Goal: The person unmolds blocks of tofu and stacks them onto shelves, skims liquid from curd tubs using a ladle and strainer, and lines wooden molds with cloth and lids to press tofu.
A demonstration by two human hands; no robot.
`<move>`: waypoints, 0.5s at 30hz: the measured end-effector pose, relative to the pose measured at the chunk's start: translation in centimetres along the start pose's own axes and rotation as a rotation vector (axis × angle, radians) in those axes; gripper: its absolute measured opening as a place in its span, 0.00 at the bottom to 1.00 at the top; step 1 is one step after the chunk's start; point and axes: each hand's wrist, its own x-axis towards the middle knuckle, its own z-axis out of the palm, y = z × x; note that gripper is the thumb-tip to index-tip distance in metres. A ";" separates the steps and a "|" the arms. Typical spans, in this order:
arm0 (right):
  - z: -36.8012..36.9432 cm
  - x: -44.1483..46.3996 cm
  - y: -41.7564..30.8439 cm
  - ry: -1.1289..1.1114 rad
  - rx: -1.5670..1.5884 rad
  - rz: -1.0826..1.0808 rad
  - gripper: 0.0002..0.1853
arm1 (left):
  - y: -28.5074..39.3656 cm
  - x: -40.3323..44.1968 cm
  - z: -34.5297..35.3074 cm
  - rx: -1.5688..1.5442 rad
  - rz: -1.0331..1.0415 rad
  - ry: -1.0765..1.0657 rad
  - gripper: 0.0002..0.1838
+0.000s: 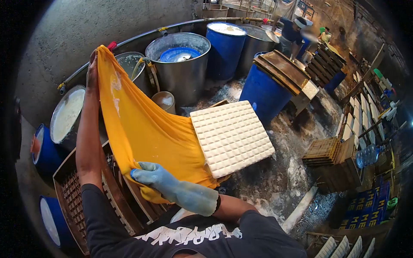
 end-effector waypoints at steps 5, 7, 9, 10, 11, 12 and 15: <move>-5.9 3.6 2.3 0.043 0.015 -0.053 0.16 | -6.6 -1.7 -2.2 0.076 -0.050 0.072 0.14; -11.9 6.3 4.1 0.125 -0.302 -0.020 0.19 | -9.7 -4.1 -1.6 0.216 -0.198 0.133 0.15; -18.2 5.9 5.3 0.362 -0.890 -0.018 0.26 | -14.6 -7.6 -2.5 0.497 -0.360 0.066 0.15; -21.3 4.7 5.8 0.522 -1.158 -0.049 0.30 | -18.5 -9.1 -5.0 0.599 -0.425 -0.050 0.15; -25.1 3.3 6.1 0.604 -1.128 -0.049 0.33 | -21.0 -11.9 -5.5 0.810 -0.395 -0.204 0.15; -28.3 1.0 5.7 0.679 -1.100 -0.046 0.35 | -22.9 -15.3 -4.5 0.792 -0.483 -0.234 0.16; -41.9 -7.6 -0.2 0.919 -1.026 -0.003 0.30 | -30.9 -25.6 -3.5 0.700 -0.791 -0.021 0.21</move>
